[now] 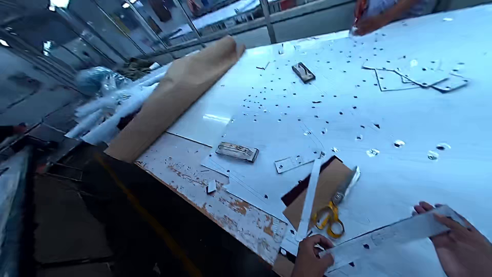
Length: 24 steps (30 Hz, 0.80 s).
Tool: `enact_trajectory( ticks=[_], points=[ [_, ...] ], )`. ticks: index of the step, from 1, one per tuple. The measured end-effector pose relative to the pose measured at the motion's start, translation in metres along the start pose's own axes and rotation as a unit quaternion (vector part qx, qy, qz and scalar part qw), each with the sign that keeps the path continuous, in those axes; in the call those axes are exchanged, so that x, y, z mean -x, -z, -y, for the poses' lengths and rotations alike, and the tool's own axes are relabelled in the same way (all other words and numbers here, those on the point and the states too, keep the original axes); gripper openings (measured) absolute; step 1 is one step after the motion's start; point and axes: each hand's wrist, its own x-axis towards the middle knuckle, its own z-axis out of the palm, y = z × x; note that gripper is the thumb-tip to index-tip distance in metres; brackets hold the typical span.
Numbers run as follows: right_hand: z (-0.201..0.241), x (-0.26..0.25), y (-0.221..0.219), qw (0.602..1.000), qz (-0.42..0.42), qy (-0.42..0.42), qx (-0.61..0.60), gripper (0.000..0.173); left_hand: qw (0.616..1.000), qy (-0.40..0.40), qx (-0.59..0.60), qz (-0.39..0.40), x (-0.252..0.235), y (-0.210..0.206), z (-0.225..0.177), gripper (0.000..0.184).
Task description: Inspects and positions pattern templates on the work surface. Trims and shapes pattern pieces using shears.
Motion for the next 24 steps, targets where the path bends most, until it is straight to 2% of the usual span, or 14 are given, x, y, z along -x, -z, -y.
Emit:
enact_trajectory(
  ticks=[5, 10, 14, 18, 24],
  points=[
    [-0.019, 0.022, -0.06, 0.999, 0.023, -0.02, 0.021, 0.019, 0.989, -0.071, 0.001, -0.131, -0.013, 0.085, -0.012, 0.022],
    [-0.063, 0.047, -0.134, 0.998, 0.01, -0.01, 0.069, 0.02, 0.986, -0.095, 0.014, -0.139, -0.031, 0.179, -0.021, 0.023],
    [-0.079, 0.022, -0.203, 0.985, -0.011, 0.008, 0.174, 0.027, 0.988, -0.084, 0.014, -0.132, -0.078, 0.236, -0.026, 0.027],
    [-0.081, -0.04, -0.249, 0.967, 0.014, 0.032, 0.253, 0.031, 0.99, -0.05, 0.025, -0.127, -0.14, 0.26, -0.032, 0.024],
    [-0.087, -0.12, -0.278, 0.948, 0.006, 0.049, 0.313, 0.03, 0.992, -0.023, -0.052, -0.111, -0.192, 0.25, -0.041, 0.024]
  ],
)
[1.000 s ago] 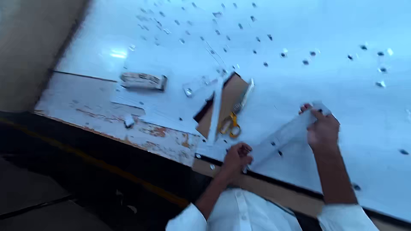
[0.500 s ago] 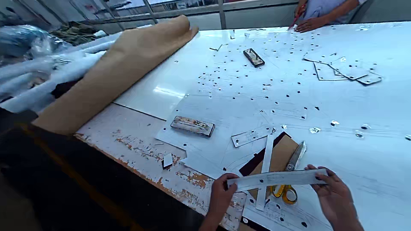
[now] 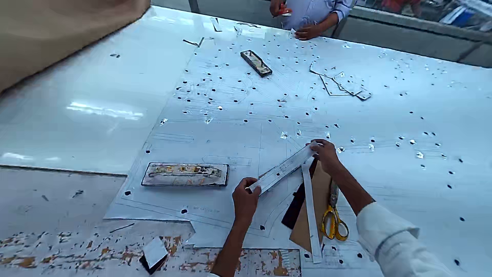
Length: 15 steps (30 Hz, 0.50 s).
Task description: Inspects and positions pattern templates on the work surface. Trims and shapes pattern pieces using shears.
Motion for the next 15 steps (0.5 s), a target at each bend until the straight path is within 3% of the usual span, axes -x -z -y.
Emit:
enact_trajectory(
  ticks=[5, 9, 12, 15],
  points=[
    [-0.021, -0.023, -0.01, 0.992, -0.015, -0.022, 0.125, 0.038, 0.977, -0.025, -0.21, 0.038, -0.008, -0.005, -0.009, 0.038],
    [-0.02, -0.012, 0.001, 0.968, -0.036, 0.096, 0.229, 0.06, 0.918, -0.147, -0.369, 0.012, -0.012, -0.015, -0.032, 0.054],
    [-0.013, 0.013, 0.022, 0.956, -0.078, 0.173, 0.225, 0.051, 0.893, -0.135, -0.423, 0.072, -0.028, -0.039, -0.051, 0.07],
    [-0.019, 0.055, 0.055, 0.954, -0.092, 0.163, 0.233, 0.043, 0.872, -0.093, -0.466, 0.116, -0.037, -0.058, -0.056, 0.072]
  ],
)
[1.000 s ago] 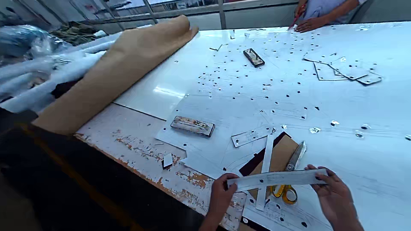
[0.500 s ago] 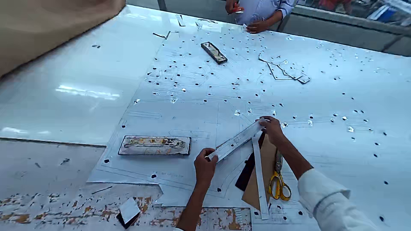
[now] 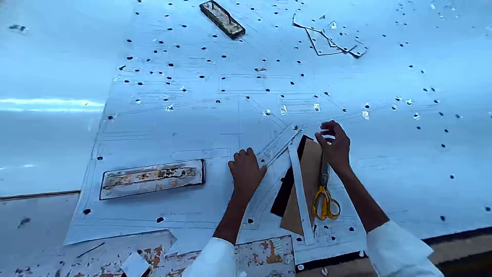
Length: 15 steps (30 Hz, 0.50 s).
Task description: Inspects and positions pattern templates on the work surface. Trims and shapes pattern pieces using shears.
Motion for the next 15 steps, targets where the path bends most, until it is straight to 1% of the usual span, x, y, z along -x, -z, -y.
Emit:
enact_trajectory(
  ticks=[2, 4, 6, 8, 9, 10, 11, 13, 15],
  points=[
    [-0.015, 0.036, 0.018, 0.999, -0.017, -0.03, 0.016, 0.04, 1.0, -0.001, 0.023, 0.012, 0.004, 0.0, -0.001, 0.067],
    [-0.024, 0.075, 0.027, 0.995, -0.023, -0.089, 0.044, 0.041, 0.998, 0.024, 0.044, 0.049, -0.001, 0.003, -0.003, 0.06],
    [-0.027, 0.101, 0.026, 0.985, -0.014, -0.159, 0.073, 0.051, 0.991, 0.044, 0.066, 0.104, -0.014, 0.005, -0.003, 0.053],
    [-0.023, 0.112, 0.018, 0.972, 0.01, -0.216, 0.094, 0.067, 0.986, 0.023, 0.115, 0.118, -0.022, 0.004, 0.006, 0.039],
    [-0.022, 0.113, 0.013, 0.966, 0.025, -0.234, 0.11, 0.072, 0.983, 0.016, 0.142, 0.116, -0.027, 0.004, 0.014, 0.035],
    [-0.021, 0.113, 0.008, 0.961, 0.032, -0.243, 0.128, 0.072, 0.98, 0.015, 0.164, 0.11, -0.033, 0.006, 0.023, 0.034],
    [-0.022, 0.113, 0.003, 0.958, 0.033, -0.246, 0.145, 0.066, 0.98, 0.019, 0.174, 0.099, -0.037, 0.01, 0.03, 0.035],
    [-0.023, 0.111, -0.002, 0.95, 0.035, -0.259, 0.17, 0.057, 0.984, 0.028, 0.167, 0.064, -0.046, 0.017, 0.042, 0.038],
    [-0.019, 0.11, 0.0, 0.947, 0.052, -0.271, 0.167, 0.054, 0.986, 0.029, 0.153, 0.055, -0.051, 0.02, 0.046, 0.039]
  ],
)
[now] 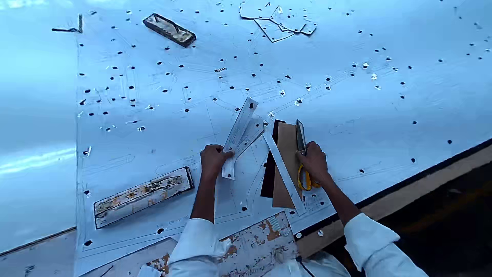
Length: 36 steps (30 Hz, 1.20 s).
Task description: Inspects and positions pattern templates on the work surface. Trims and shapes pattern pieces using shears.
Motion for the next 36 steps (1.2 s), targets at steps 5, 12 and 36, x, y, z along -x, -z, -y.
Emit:
enact_trajectory(
  ticks=[5, 12, 36],
  points=[
    [-0.018, 0.012, 0.006, 0.999, 0.012, 0.003, -0.047, 0.048, 0.999, 0.01, 0.027, 0.016, -0.008, -0.002, 0.005, 0.043],
    [-0.052, 0.045, 0.002, 0.994, -0.037, -0.003, -0.102, 0.04, 0.975, 0.023, 0.185, 0.123, -0.001, 0.01, 0.0, 0.036],
    [-0.053, 0.049, -0.027, 0.998, -0.038, -0.027, 0.053, 0.063, 0.982, -0.012, 0.146, -0.117, -0.018, 0.042, 0.056, 0.043]
  ],
)
